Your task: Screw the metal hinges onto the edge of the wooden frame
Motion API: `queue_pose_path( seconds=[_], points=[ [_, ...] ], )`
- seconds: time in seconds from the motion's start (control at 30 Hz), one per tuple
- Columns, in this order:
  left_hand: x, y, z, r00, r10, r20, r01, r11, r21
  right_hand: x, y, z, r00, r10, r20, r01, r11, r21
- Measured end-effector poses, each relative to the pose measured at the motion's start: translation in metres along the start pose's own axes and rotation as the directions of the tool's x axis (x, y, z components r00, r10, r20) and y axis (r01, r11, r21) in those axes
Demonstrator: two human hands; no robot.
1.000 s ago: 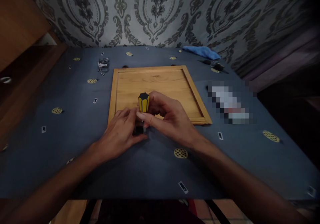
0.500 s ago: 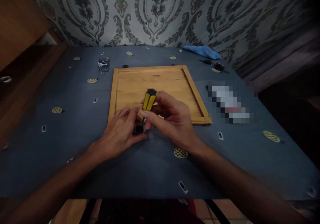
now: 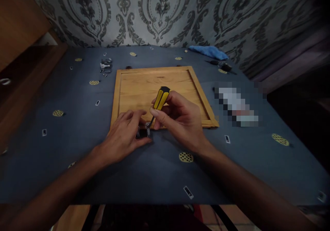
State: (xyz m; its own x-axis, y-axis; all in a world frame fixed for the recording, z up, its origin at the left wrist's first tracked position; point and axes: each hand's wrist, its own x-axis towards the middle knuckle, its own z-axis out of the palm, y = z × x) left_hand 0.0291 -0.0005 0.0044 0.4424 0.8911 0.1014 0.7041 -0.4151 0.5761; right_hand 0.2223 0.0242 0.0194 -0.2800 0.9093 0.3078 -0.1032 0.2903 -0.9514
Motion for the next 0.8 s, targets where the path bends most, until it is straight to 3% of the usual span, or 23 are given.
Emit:
queue_pose_path(
  seconds=[0.63,0.8],
  points=[
    [0.0006,0.0021,-0.0020,0.999,0.036,-0.003,-0.036,0.999,0.026,0.0014,-0.0055,-0.0025,0.994,0.034,0.099,-0.031,0.999,-0.024],
    [-0.0003,-0.0010,0.0016,0.999,0.032,-0.025,-0.032,0.999,0.033,0.0010,-0.0021,-0.0019,0.997,0.031,0.067,-0.028,0.998,-0.054]
  ],
)
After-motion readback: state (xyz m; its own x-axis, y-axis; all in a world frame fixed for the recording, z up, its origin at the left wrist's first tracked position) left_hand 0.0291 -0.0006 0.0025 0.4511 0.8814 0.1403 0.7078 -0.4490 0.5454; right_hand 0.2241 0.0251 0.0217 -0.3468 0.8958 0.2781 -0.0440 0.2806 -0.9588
